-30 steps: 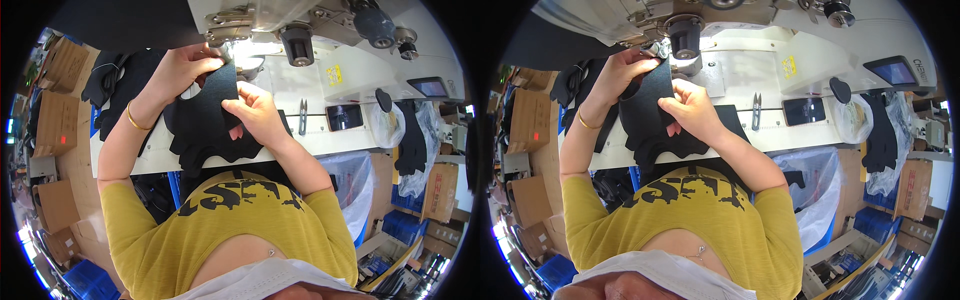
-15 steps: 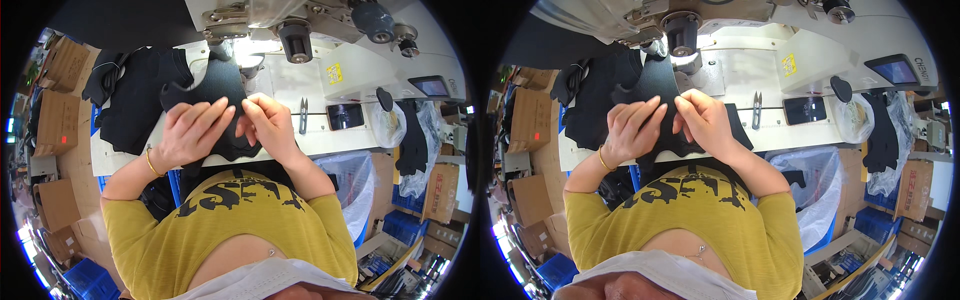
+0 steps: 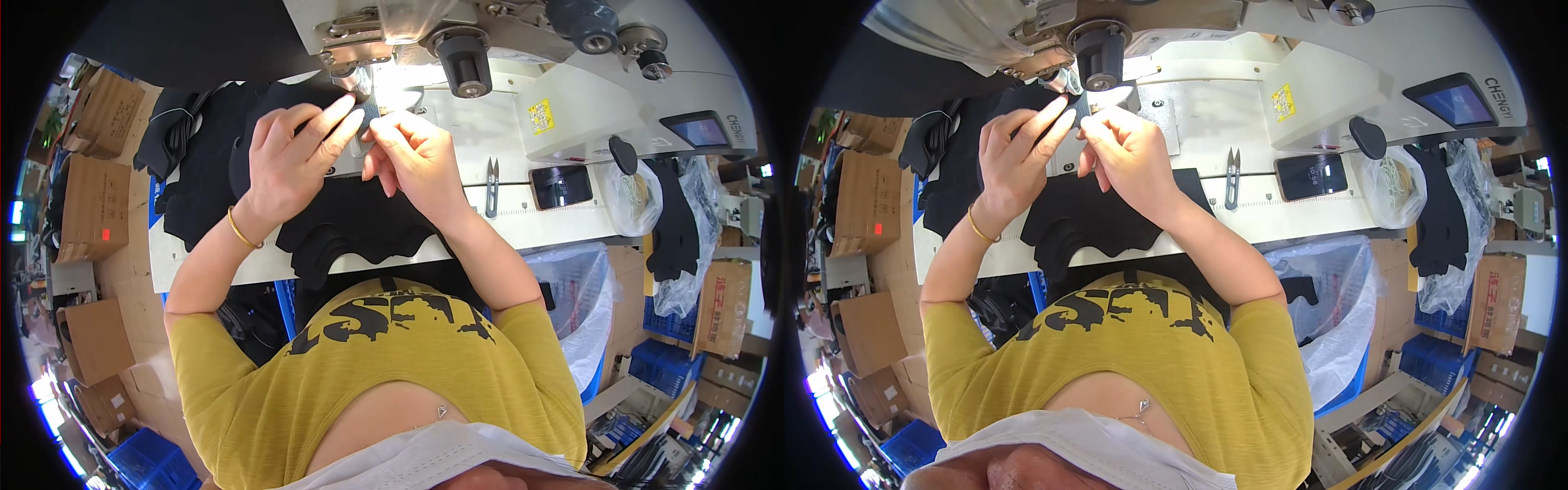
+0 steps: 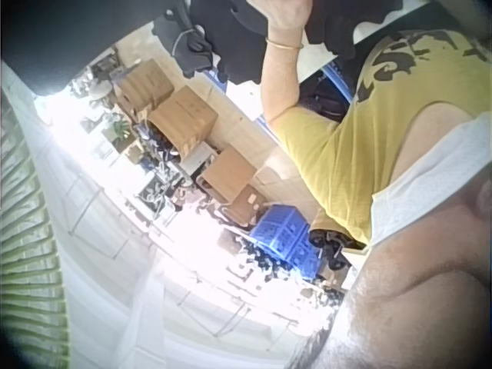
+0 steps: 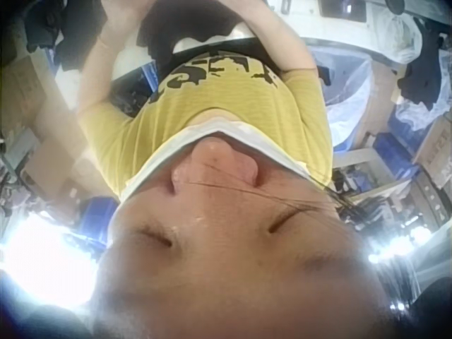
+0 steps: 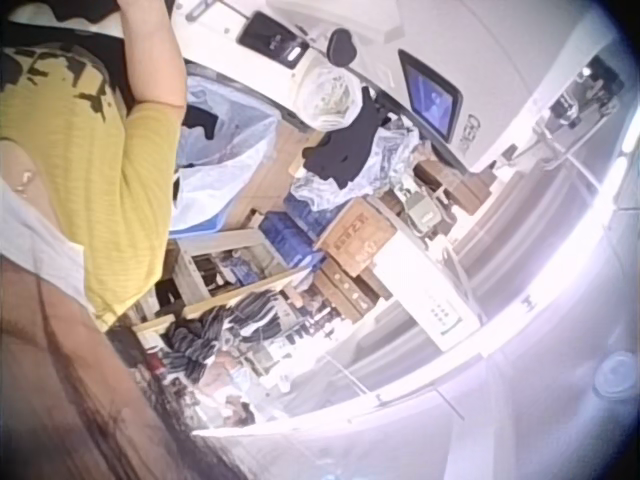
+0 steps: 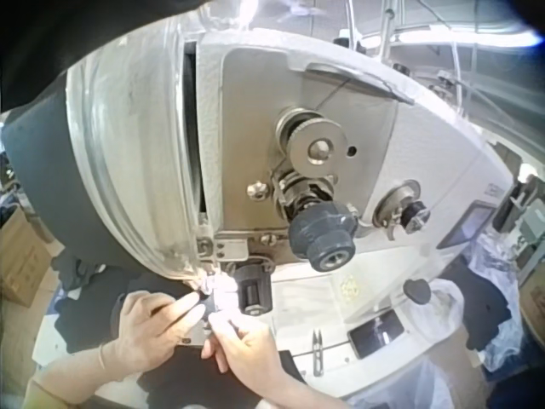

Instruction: The person stitches black fabric pieces together using an industrial sewing machine, then trims the thread with small scissors.

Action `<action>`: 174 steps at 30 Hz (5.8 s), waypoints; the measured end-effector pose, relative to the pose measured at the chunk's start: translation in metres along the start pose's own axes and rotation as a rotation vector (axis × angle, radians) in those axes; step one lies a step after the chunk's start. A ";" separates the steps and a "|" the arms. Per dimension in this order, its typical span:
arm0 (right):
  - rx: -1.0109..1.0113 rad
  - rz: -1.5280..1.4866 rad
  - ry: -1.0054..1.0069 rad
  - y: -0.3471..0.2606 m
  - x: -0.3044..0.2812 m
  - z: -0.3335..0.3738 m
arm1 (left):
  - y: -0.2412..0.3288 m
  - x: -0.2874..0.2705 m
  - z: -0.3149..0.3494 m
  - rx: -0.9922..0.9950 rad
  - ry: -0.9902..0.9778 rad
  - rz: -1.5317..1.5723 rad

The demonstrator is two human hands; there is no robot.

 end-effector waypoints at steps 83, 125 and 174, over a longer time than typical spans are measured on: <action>0.226 0.283 -0.095 0.014 -0.001 0.053 | -0.005 0.017 0.018 -0.529 -0.621 1.254; -0.085 0.012 0.124 0.012 -0.005 -0.012 | -0.069 0.066 -0.015 -0.875 -0.391 1.535; 0.044 0.028 -0.033 0.004 0.011 0.003 | -0.035 0.031 -0.008 -0.024 0.219 0.166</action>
Point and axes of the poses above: each hand's wrist, its own z-axis away from the middle knuckle, its own x-axis out of the palm, y = z × x, the point moved 6 cm from there along -z, towards the middle knuckle, and after that the axes turned 9 degrees about -y, right-handed, at the moved point
